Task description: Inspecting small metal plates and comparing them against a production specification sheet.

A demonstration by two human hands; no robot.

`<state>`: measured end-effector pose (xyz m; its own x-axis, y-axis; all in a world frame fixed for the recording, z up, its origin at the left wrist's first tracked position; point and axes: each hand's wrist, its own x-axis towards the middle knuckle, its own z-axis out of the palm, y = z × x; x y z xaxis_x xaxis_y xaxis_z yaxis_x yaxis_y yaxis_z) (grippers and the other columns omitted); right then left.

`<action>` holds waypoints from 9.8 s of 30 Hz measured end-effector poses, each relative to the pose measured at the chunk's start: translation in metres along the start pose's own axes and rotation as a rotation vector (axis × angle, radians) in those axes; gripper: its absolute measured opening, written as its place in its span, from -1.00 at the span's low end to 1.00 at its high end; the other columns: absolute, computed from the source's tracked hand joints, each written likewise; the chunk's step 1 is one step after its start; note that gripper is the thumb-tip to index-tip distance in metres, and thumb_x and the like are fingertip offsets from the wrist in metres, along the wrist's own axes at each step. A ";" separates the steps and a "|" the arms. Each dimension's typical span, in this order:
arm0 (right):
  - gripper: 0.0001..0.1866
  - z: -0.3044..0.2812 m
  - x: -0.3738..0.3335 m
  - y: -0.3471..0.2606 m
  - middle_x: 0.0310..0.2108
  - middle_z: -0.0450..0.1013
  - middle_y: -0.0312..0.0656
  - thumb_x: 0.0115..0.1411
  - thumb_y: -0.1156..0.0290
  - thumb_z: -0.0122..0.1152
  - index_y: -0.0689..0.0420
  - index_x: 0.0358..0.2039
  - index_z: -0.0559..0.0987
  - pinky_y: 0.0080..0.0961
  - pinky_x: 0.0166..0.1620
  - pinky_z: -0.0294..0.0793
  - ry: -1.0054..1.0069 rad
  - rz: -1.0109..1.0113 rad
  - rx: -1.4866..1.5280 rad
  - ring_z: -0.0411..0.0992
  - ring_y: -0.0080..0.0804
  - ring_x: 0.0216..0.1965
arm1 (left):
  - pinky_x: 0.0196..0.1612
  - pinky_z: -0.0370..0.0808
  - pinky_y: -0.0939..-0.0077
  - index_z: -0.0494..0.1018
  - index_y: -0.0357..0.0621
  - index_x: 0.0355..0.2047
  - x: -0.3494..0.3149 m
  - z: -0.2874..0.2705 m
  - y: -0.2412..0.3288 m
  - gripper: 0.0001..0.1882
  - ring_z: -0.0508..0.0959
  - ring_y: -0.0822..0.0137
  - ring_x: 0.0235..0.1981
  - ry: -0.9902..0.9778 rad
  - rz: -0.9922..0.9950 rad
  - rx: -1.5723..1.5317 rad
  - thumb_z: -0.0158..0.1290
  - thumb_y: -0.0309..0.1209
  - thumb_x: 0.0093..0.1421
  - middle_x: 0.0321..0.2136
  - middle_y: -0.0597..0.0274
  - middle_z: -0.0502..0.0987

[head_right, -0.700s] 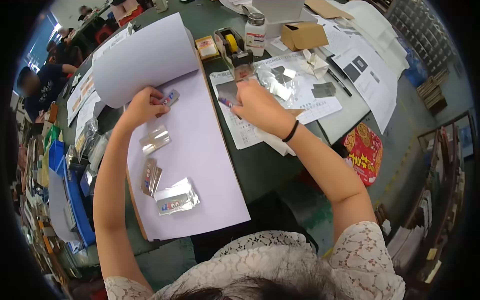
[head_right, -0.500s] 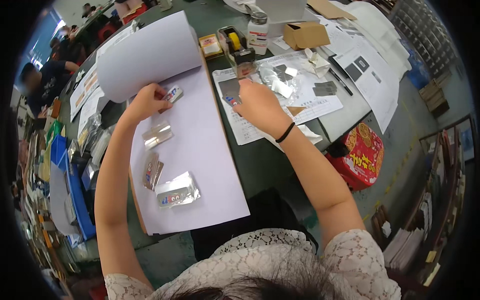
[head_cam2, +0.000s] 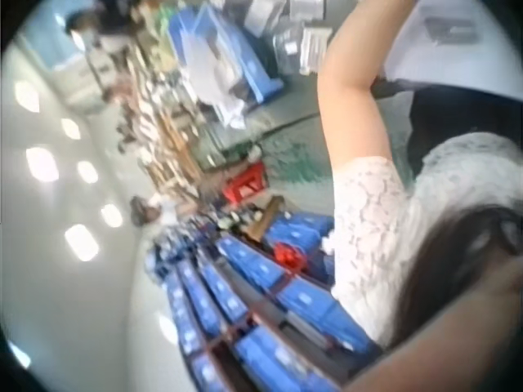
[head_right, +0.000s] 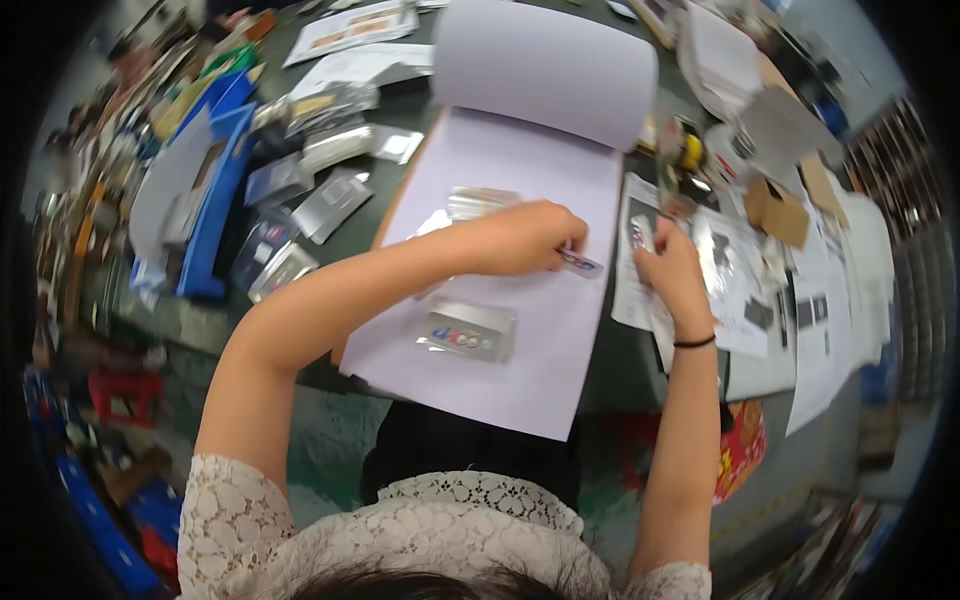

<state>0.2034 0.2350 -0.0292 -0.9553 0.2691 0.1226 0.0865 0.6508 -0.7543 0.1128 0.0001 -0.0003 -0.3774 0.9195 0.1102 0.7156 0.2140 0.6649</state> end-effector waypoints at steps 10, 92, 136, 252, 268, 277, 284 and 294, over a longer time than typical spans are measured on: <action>-0.75 -0.010 0.026 0.023 -0.50 0.39 -0.31 -0.09 0.56 0.28 0.25 -0.36 0.43 -0.62 -0.41 0.38 -0.183 0.135 -0.087 0.38 -0.58 -0.47 | -0.19 0.42 0.22 0.46 -0.18 -0.34 -0.032 0.010 0.011 -0.86 0.48 0.01 -0.21 0.114 0.016 0.129 0.01 -0.54 0.05 -0.34 0.00 0.48; -0.88 -0.022 -0.069 -0.145 -0.48 0.32 -0.18 0.09 0.66 0.12 0.29 -0.32 0.51 -0.55 -0.45 0.26 -0.056 -0.658 -0.264 0.31 -0.38 -0.49 | -0.08 0.38 0.44 0.63 -0.10 -0.39 -0.075 -0.047 0.068 -0.88 0.44 0.31 -0.11 0.450 -0.091 -0.051 0.20 -0.39 0.05 -0.20 0.21 0.56; -0.75 0.032 -0.059 -0.102 -0.29 0.36 -0.33 0.15 0.55 0.11 0.16 -0.13 0.52 -0.67 -0.34 0.26 -0.101 -0.372 0.073 0.28 -0.58 -0.36 | -0.41 0.39 0.67 0.56 -0.22 -0.35 -0.240 -0.080 0.059 -0.85 0.46 0.58 -0.49 1.162 -0.361 0.067 0.10 -0.39 0.16 -0.48 0.30 0.56; -0.70 0.045 -0.098 -0.050 -0.05 0.40 -0.07 -0.02 0.64 0.15 0.23 -0.20 0.55 -0.36 -0.01 0.28 -0.037 -0.308 -0.158 0.33 -0.17 -0.07 | -0.45 0.25 0.59 0.52 -0.11 -0.40 -0.117 -0.022 0.042 -0.74 0.39 0.42 -0.40 0.167 -0.579 -0.132 0.32 -0.43 -0.14 -0.43 0.33 0.43; -0.71 0.044 -0.099 -0.050 -0.05 0.39 -0.07 -0.01 0.63 0.15 0.23 -0.21 0.55 -0.36 -0.01 0.29 -0.045 -0.302 -0.139 0.33 -0.17 -0.06 | -0.44 0.22 0.62 0.45 -0.10 -0.49 -0.118 -0.018 0.042 -0.75 0.37 0.46 -0.42 0.190 -0.569 -0.136 0.32 -0.49 -0.16 -0.46 0.35 0.42; -0.74 0.040 -0.098 -0.052 0.01 0.36 -0.06 0.06 0.65 0.09 0.25 -0.19 0.52 -0.41 0.03 0.27 -0.097 -0.297 -0.173 0.30 -0.21 0.01 | -0.41 0.24 0.62 0.48 -0.11 -0.54 -0.122 -0.016 0.037 -0.76 0.42 0.44 -0.38 0.262 -0.457 -0.062 0.32 -0.52 -0.24 -0.41 0.26 0.48; -0.70 0.043 -0.098 -0.050 -0.04 0.39 -0.07 -0.01 0.64 0.15 0.23 -0.20 0.54 -0.36 -0.01 0.28 -0.038 -0.311 -0.151 0.33 -0.18 -0.07 | -0.35 0.34 0.60 0.44 -0.20 -0.54 -0.121 -0.025 0.042 -0.80 0.44 0.41 -0.40 0.245 -0.459 -0.103 0.26 -0.60 -0.17 -0.43 0.18 0.49; -0.69 0.047 -0.101 -0.049 -0.04 0.39 -0.08 -0.01 0.67 0.15 0.22 -0.19 0.54 -0.38 -0.03 0.25 0.006 -0.318 -0.071 0.31 -0.19 -0.08 | -0.46 0.15 0.76 0.51 -0.22 -0.26 -0.056 -0.075 -0.025 -0.80 0.25 0.66 -0.53 0.585 -0.514 -0.125 0.10 -0.37 0.17 -0.44 0.45 0.50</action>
<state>0.2819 0.1425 -0.0346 -0.9358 0.0482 0.3492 -0.1966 0.7510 -0.6304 0.0720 -0.0816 0.0329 -0.9158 0.3852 0.1136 0.3089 0.4947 0.8123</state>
